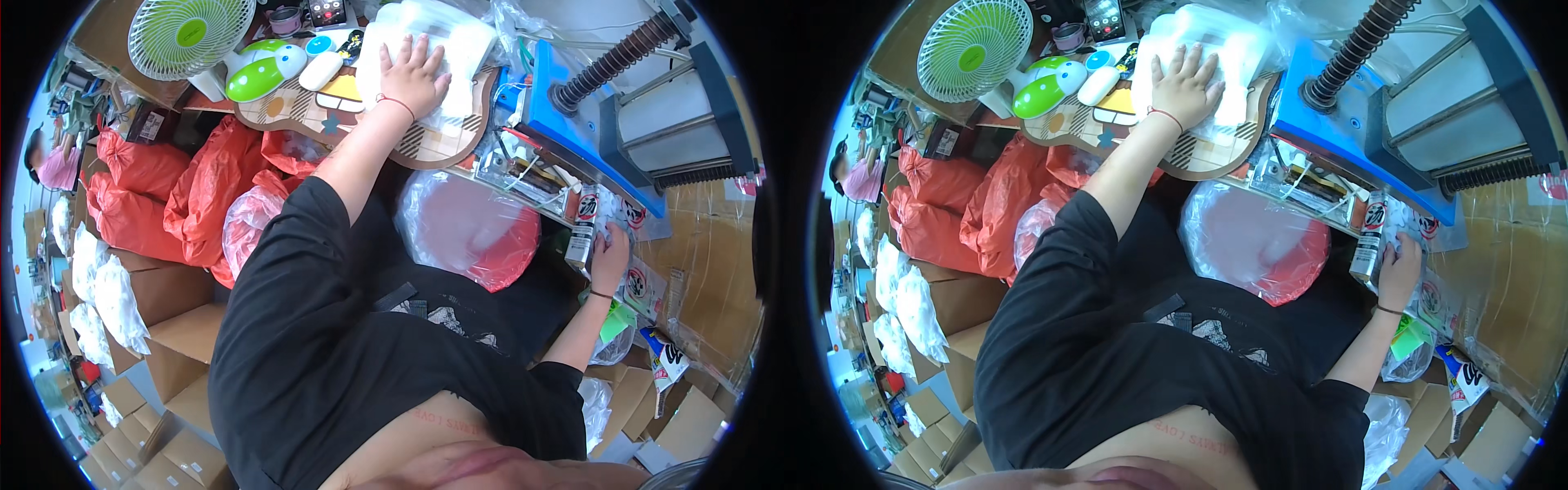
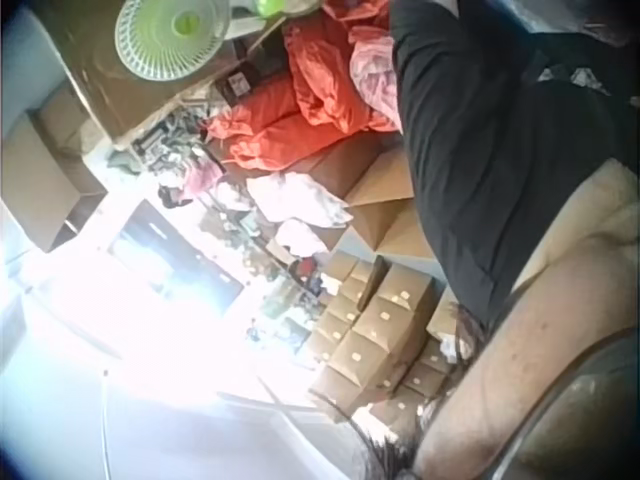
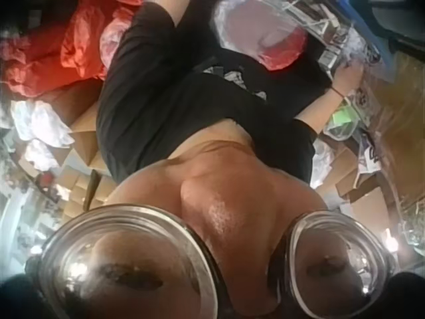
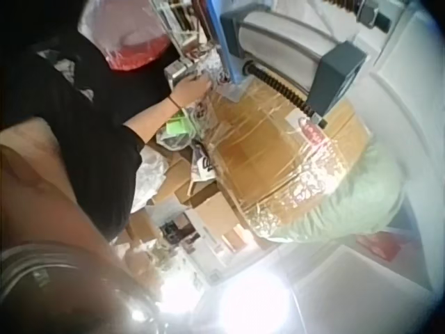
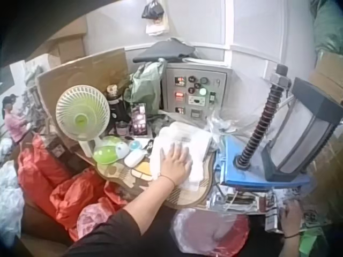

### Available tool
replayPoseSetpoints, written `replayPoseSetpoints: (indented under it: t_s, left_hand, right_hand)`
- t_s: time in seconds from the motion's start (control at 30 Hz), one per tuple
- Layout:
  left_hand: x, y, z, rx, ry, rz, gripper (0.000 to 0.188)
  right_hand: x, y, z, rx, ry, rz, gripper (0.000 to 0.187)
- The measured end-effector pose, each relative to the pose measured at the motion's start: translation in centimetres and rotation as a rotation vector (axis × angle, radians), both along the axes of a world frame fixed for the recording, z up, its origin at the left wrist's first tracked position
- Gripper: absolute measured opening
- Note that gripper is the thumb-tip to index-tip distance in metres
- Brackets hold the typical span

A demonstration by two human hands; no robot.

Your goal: Filling plastic pouches with items and sealing them using a manual heat-sealing machine.

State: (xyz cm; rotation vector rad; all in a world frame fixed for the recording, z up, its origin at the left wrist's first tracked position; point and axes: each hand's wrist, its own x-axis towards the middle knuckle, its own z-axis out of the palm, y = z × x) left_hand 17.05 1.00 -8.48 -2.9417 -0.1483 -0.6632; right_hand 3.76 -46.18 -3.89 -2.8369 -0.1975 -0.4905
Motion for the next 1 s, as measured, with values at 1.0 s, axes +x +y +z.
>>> replayPoseSetpoints:
  t_s: [1.0]
  left_hand:
    - [-16.2,2.1,2.9,-0.551,0.089,-0.695,0.031]
  right_hand:
    - [-3.0,1.7,0.1,0.232,-0.261,-0.048,0.025]
